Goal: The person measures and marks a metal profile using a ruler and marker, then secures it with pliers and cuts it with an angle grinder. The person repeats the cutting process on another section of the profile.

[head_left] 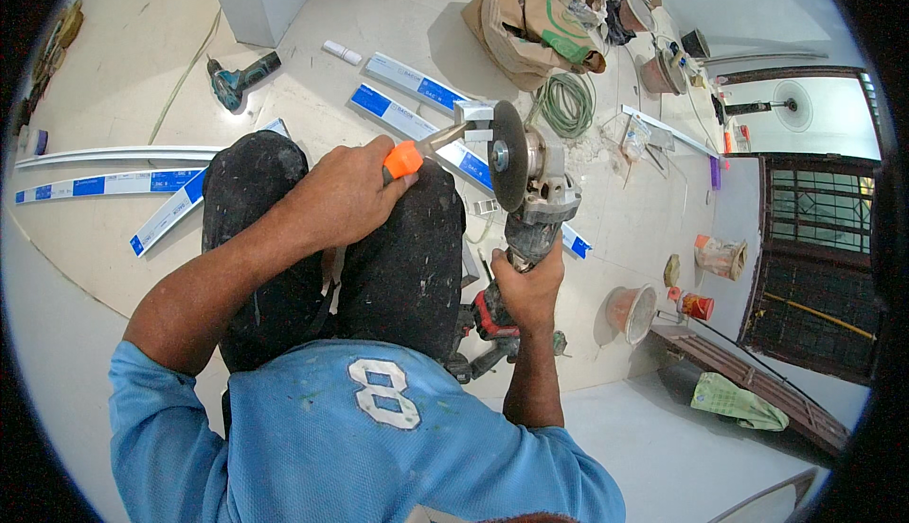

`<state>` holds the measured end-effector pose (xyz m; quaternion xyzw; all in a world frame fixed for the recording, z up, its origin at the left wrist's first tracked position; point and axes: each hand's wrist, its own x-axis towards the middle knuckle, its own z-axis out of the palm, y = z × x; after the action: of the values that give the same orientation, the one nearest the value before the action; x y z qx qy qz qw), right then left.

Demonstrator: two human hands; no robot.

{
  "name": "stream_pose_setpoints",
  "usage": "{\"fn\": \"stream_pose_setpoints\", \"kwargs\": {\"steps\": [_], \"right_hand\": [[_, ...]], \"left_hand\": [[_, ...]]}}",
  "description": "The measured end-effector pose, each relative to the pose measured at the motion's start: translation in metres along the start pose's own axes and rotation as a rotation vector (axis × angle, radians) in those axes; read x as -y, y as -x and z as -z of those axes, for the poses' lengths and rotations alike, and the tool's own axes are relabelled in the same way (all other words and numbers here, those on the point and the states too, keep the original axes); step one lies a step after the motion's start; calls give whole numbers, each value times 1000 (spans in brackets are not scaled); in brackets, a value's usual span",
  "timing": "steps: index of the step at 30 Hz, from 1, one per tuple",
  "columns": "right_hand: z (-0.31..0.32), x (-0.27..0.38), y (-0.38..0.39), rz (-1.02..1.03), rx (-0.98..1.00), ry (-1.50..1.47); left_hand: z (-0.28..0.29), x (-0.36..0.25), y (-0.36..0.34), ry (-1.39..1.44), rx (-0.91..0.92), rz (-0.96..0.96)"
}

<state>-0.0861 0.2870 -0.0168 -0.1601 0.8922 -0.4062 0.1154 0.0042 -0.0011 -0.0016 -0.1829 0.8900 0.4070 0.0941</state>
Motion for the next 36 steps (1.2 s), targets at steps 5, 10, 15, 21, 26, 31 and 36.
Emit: {"fn": "stream_pose_setpoints", "kwargs": {"steps": [5, 10, 15, 21, 26, 31, 36], "right_hand": [[2, -3, 0, -2, 7, 25], [1, -4, 0, -19, 2, 11], [3, -8, -2, -15, 10, 31], [3, -11, -4, -25, 26, 16], [7, -8, -5, -16, 17, 50], [3, -27, -3, -65, 38, 55], [-1, -22, -4, -13, 23, 15]], "left_hand": [[-4, 3, -2, -1, -10, 2], [-3, 0, -2, -18, -22, -5], [-3, 0, -2, -15, -3, 17], [0, -3, -2, -28, 12, 22], [0, -3, -2, -6, -3, 3], [-2, -1, -4, 22, -29, -6], [-2, 2, -4, 9, -19, 7]]}}
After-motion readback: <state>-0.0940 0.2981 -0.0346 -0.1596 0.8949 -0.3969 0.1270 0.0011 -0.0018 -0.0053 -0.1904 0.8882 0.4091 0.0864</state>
